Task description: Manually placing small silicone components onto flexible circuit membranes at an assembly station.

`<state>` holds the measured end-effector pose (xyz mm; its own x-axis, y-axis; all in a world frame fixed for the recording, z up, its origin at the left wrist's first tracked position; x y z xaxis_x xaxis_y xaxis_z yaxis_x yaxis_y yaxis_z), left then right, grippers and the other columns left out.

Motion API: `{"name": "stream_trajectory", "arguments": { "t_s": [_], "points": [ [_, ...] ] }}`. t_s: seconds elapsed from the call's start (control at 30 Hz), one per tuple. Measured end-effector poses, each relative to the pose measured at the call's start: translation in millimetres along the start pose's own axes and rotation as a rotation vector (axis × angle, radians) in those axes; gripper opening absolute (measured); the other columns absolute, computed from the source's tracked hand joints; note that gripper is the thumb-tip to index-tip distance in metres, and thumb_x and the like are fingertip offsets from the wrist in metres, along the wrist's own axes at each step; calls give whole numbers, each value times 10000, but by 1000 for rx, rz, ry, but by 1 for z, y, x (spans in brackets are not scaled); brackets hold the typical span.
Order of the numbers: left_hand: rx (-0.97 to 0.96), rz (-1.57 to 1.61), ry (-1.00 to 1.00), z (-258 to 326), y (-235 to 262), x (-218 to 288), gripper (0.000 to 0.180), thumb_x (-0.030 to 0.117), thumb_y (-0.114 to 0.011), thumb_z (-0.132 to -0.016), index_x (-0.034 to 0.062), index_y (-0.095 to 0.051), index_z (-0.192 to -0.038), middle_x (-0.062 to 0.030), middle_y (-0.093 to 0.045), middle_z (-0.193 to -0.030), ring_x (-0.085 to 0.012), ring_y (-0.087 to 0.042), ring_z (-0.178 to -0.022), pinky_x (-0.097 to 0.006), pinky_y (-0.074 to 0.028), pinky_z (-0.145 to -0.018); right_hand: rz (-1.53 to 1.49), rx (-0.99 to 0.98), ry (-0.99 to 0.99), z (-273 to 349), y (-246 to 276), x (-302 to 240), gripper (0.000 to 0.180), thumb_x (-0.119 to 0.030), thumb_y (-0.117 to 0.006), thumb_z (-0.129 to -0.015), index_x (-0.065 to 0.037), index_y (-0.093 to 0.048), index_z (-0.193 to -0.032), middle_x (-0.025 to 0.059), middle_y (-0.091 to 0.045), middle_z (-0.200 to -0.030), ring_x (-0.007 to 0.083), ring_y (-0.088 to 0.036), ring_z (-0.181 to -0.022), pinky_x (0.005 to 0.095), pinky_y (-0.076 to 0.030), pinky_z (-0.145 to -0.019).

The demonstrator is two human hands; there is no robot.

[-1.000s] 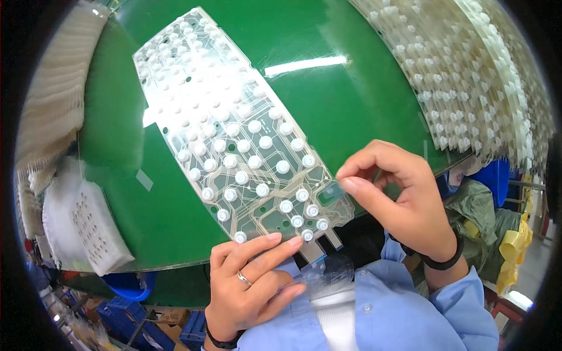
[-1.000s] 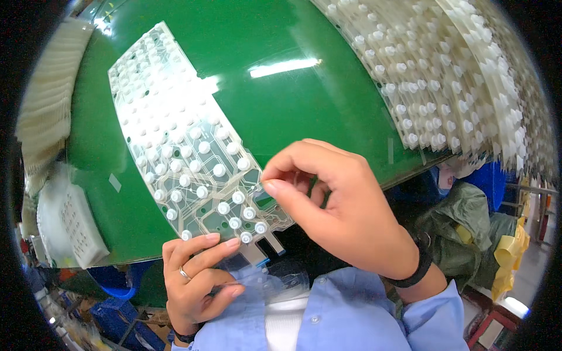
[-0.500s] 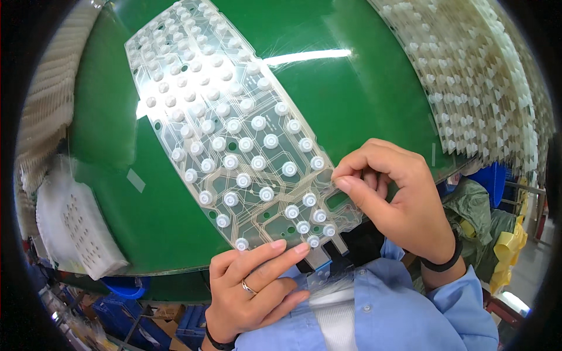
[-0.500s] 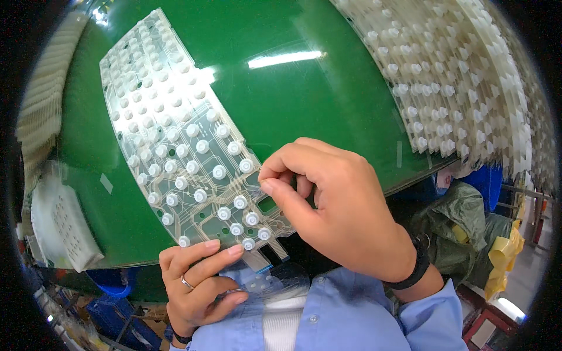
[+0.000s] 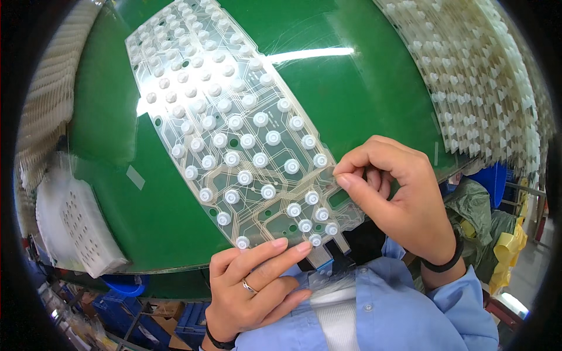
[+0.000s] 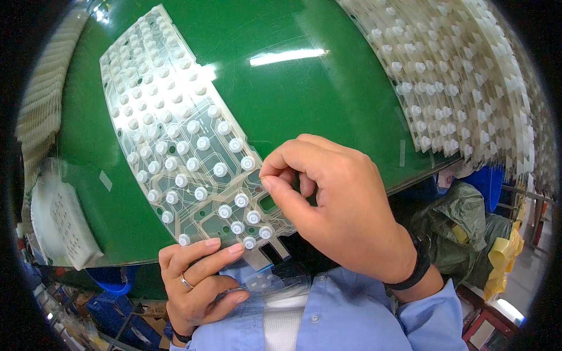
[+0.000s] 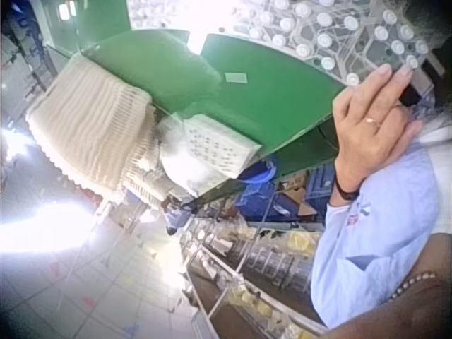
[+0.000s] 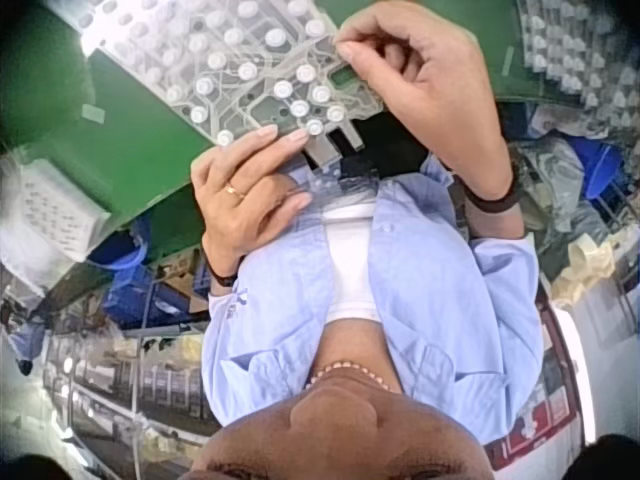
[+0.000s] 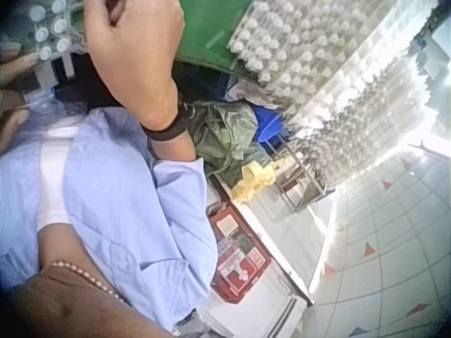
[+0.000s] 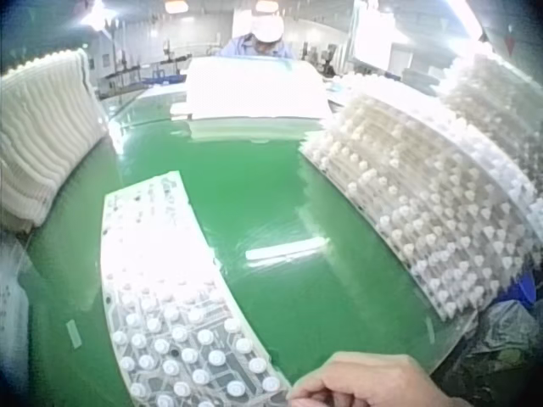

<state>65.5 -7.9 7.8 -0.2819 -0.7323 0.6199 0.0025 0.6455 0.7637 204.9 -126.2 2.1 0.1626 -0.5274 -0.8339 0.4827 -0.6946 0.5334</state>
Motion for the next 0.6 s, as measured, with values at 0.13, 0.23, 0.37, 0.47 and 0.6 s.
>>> {"name": "stream_trajectory", "arguments": {
  "t_s": [0.13, 0.23, 0.37, 0.47, 0.6],
  "points": [
    [0, -2, -26, 2, -2, 0, 250, 384, -746, -757, 192, -613, -669, 19, -705, -1165, -199, -580, -1122, -344, -360, -819, 21, 11, 16, 0, -1, -2, 47, 27, -676, -821, 8, -665, -862, -6, -555, -761, 27, -401, -599, 197, -305, -520],
    [0, -6, -30, 2, -2, 0, 254, 387, -743, -761, 191, -611, -668, 19, -705, -1165, -200, -579, -1119, -344, -360, -818, 43, 14, 44, 0, -2, -3, 48, 29, -673, -818, 6, -664, -860, -2, -556, -762, 28, -403, -596, 197, -311, -518],
    [2, -7, -32, 3, -3, 1, 256, 390, -741, -763, 191, -610, -669, 20, -706, -1164, -202, -578, -1120, -346, -360, -818, 95, 36, 81, 1, -1, -6, 64, 31, -684, -803, -1, -667, -855, 9, -557, -749, 47, -413, -589, 203, -323, -515],
    [3, -1, 10, -1, 1, 1, 259, 350, -762, -760, 195, -582, -656, 51, -696, -1190, -137, -594, -1128, -284, -374, -837, 260, 84, 219, 7, -4, -14, 222, 27, -698, -782, -18, -638, -991, 36, -552, -805, 95, -448, -612, 234, -358, -535],
    [-5, 59, 4, -2, 5, 1, 257, 347, -762, -759, 184, -591, -660, 18, -698, -1188, -187, -592, -1145, -314, -384, -866, 222, 208, 143, 14, 6, -12, 406, -43, -714, -780, -51, -558, -1155, 98, -544, -890, 203, -573, -659, 319, -457, -571]
  ]
}}
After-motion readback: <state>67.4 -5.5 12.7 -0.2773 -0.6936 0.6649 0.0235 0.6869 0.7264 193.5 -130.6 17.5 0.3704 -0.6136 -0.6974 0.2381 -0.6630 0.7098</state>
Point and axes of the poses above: each hand's wrist, its own z-axis away from the middle knuckle, its own y-axis out of the back of the hand, x = y × z, the point moved 10 cm from there along -z, towards the middle knuckle
